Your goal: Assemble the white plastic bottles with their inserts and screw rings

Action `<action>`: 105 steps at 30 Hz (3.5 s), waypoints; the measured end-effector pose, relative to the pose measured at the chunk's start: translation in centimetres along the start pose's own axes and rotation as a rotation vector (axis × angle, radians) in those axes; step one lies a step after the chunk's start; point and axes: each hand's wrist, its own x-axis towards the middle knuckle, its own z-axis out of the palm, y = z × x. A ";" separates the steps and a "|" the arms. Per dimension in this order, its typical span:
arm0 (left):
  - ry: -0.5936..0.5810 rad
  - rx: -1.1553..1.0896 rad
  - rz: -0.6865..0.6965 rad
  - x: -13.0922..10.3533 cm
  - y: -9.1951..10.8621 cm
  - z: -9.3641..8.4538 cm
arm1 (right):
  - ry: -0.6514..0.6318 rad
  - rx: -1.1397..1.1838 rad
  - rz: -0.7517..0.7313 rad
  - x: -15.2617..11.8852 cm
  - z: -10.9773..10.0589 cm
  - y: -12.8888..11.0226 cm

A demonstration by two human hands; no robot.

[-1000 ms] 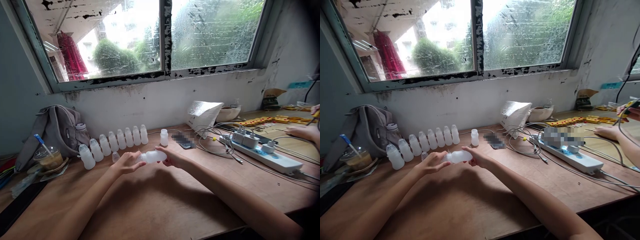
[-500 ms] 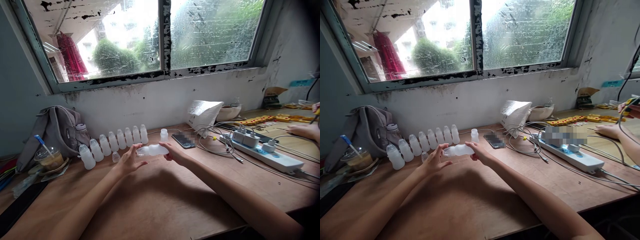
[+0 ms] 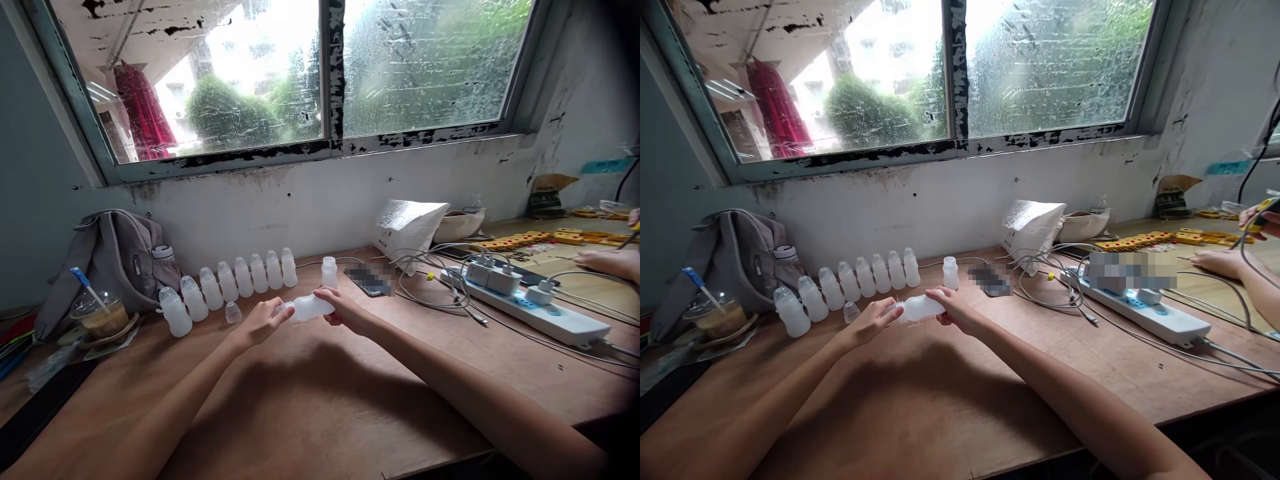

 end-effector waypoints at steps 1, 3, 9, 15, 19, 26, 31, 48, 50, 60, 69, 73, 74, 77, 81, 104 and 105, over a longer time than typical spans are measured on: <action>-0.048 -0.115 -0.063 0.1 0.1 -0.1 | -0.008 -0.004 -0.011 0.0 0.0 0.1; -0.155 -0.345 -0.189 0.3 0.1 -0.4 | -0.014 -0.028 -0.048 0.0 0.1 0.1; -0.410 -0.736 -0.482 1.0 -1.9 -0.5 | -0.017 -0.172 -0.304 -0.6 0.2 -0.7; -0.400 -0.750 -0.514 1.3 -3.0 -0.4 | -0.065 -0.167 -0.348 -0.9 0.0 -1.1; -0.317 -0.640 -0.494 1.4 -3.1 -1.3 | 0.045 -0.047 -0.339 0.1 -1.2 -0.6; 0.241 0.251 -0.314 1.3 -6.1 -3.7 | 0.161 0.189 -0.146 1.6 -3.9 1.2; 0.313 0.754 -0.095 1.1 -8.1 -3.7 | 0.109 0.230 0.019 2.2 -3.3 3.6; 0.213 0.814 -0.077 1.1 -10.4 -2.3 | 0.052 0.177 -0.010 2.1 -2.4 4.3; 0.208 0.817 -0.109 1.0 -10.3 -2.6 | 0.053 0.167 -0.011 2.1 -2.5 4.4; 0.137 0.819 -0.214 0.7 -10.9 -5.1 | 0.071 0.181 0.001 2.3 -2.5 4.5; 0.238 0.802 0.091 1.0 -5.3 -1.2 | 0.097 0.213 0.143 2.2 -2.3 4.1; 0.260 0.849 0.207 0.7 -3.1 3.0 | 0.029 0.206 0.243 1.5 -1.1 3.7; 0.240 0.862 0.196 0.5 -3.0 3.8 | 0.005 0.198 0.249 1.2 -0.8 3.6; 0.177 0.843 0.079 0.2 -3.5 4.9 | -0.080 0.141 0.221 0.3 0.4 3.7; 0.127 0.792 -0.037 0.0 -3.9 4.3 | -0.164 0.051 0.129 -0.5 1.3 3.8; 0.145 0.794 -0.030 0.0 -4.6 5.4 | -0.152 0.119 0.425 0.2 0.1 2.5; 0.148 0.803 -0.023 0.0 -4.6 5.4 | -0.230 0.109 0.445 0.1 0.0 2.5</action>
